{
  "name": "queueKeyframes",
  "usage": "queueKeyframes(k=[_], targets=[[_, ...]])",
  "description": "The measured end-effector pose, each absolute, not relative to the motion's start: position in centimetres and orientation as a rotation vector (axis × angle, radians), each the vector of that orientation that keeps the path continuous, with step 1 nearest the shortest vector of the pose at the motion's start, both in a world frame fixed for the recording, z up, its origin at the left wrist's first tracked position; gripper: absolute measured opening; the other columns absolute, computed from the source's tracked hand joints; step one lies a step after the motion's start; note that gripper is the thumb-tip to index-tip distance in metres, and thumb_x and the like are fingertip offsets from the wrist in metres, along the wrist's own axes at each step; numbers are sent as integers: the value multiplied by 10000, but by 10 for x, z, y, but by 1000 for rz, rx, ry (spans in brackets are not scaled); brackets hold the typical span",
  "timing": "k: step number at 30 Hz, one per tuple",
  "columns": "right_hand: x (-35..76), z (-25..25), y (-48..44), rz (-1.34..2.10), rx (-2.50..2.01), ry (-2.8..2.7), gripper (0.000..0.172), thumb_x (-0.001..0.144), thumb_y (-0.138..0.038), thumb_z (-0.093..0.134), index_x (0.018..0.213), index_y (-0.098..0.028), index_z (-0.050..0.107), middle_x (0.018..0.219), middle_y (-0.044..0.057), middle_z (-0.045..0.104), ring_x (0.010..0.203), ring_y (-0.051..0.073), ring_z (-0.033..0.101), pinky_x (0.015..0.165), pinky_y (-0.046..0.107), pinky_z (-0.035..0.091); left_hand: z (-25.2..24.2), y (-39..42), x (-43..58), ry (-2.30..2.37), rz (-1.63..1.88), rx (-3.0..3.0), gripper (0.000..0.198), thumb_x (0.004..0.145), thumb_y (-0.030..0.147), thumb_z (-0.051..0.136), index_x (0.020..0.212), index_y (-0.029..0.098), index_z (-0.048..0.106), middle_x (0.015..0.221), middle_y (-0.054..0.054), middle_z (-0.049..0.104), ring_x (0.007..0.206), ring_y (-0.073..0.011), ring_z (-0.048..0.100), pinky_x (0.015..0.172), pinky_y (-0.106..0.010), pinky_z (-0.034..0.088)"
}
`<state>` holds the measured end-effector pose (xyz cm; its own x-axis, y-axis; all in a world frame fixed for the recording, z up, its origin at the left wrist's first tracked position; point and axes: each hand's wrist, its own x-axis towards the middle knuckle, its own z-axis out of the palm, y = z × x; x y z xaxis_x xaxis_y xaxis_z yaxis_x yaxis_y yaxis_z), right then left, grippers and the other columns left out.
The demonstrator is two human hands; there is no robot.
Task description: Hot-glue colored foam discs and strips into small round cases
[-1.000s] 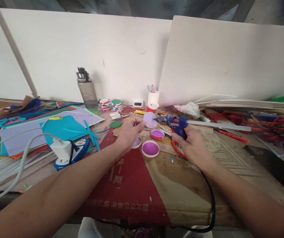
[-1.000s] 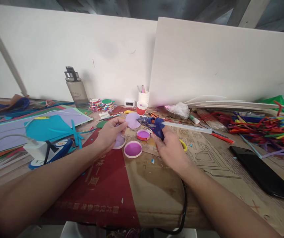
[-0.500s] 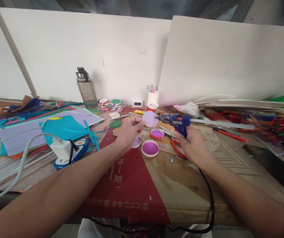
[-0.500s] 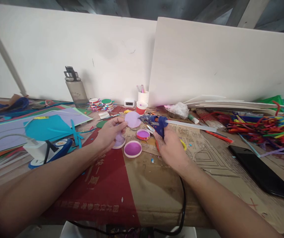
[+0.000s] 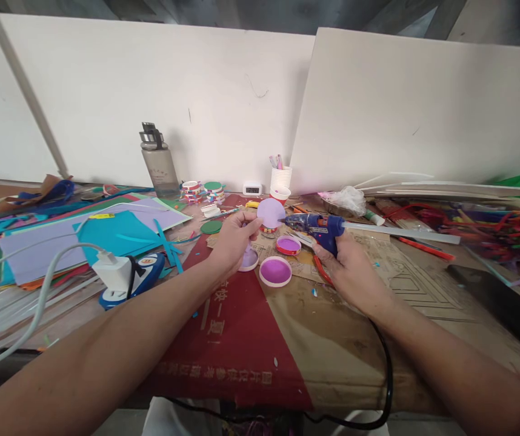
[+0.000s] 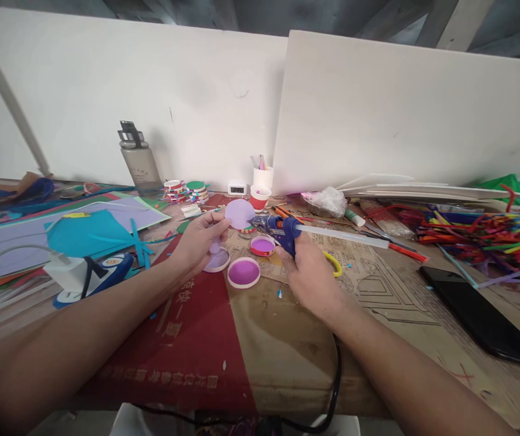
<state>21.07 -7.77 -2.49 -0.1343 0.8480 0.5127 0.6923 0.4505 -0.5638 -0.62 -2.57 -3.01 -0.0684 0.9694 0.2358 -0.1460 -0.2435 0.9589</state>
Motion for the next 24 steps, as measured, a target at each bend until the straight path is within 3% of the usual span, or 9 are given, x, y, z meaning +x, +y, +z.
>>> queueKeyframes(k=[14, 24], targets=[[207, -29, -81, 221, -1290, -1952, 323, 920, -396, 461, 1129, -188, 593, 1068, 141, 704, 971, 311, 644, 852, 455, 506, -33, -27, -1, 1003, 1425, 1267, 272, 674, 386, 746, 697, 171, 581, 559, 32, 495, 498, -80, 399, 485, -230, 275], [213, -26, -74, 269, -1295, -1877, 375, 914, -346, 474, 1234, -169, 560, 1192, 152, 663, 1084, 320, 605, 950, 491, 459, -34, -29, 0, 1033, 1405, 1376, 187, 711, 319, 702, 703, 168, 593, 588, 29, 511, 543, -93, 424, 540, -239, 312]])
